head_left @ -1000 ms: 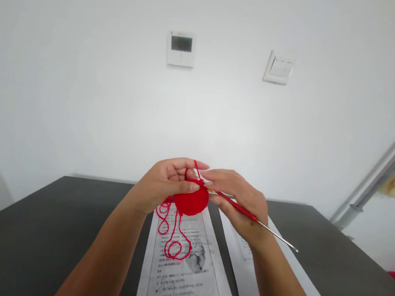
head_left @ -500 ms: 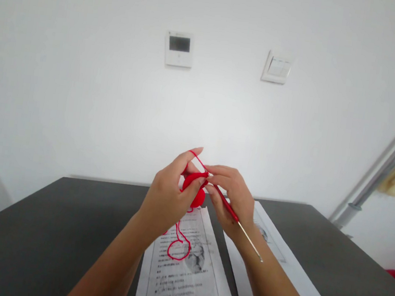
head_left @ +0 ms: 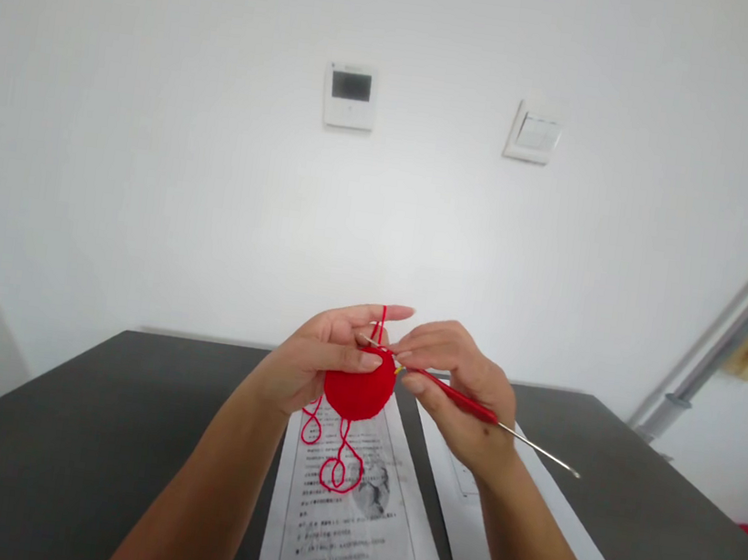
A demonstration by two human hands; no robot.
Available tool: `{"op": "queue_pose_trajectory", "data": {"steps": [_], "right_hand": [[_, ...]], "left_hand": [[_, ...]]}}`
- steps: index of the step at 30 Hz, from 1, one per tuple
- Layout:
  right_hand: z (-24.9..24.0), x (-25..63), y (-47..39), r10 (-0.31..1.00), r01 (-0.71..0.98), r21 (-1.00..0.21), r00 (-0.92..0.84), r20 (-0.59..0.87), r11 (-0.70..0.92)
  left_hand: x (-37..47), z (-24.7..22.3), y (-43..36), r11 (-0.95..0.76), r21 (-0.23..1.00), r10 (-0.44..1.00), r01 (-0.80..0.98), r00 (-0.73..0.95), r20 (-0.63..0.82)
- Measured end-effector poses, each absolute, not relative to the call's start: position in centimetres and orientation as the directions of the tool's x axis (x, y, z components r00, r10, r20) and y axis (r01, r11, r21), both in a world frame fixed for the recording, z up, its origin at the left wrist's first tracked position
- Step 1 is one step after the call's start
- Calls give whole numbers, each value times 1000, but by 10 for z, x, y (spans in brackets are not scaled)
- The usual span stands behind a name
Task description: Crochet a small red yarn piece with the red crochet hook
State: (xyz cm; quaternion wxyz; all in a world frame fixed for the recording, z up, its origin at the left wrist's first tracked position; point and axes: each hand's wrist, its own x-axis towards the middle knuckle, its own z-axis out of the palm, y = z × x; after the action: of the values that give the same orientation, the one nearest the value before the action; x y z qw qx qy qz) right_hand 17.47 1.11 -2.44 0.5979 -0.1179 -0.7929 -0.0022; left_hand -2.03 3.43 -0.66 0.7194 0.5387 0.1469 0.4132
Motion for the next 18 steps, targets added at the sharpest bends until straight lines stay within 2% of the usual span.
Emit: {"op": "queue_pose_trajectory", "data": {"steps": [7, 13, 18], "right_hand": [[-19, 175, 7, 192, 165, -154, -242, 951, 974], [-23, 176, 1, 290, 3, -293, -165, 943, 956], [-25, 177, 2, 354, -117, -372, -144, 924, 921]], "left_hand": [[-19, -5, 29, -10, 906, 765, -424, 580, 280], [-24, -3, 29, -48, 848, 734, -527, 558, 388], [-20, -1, 29, -29, 826, 710, -563, 570, 413]]}}
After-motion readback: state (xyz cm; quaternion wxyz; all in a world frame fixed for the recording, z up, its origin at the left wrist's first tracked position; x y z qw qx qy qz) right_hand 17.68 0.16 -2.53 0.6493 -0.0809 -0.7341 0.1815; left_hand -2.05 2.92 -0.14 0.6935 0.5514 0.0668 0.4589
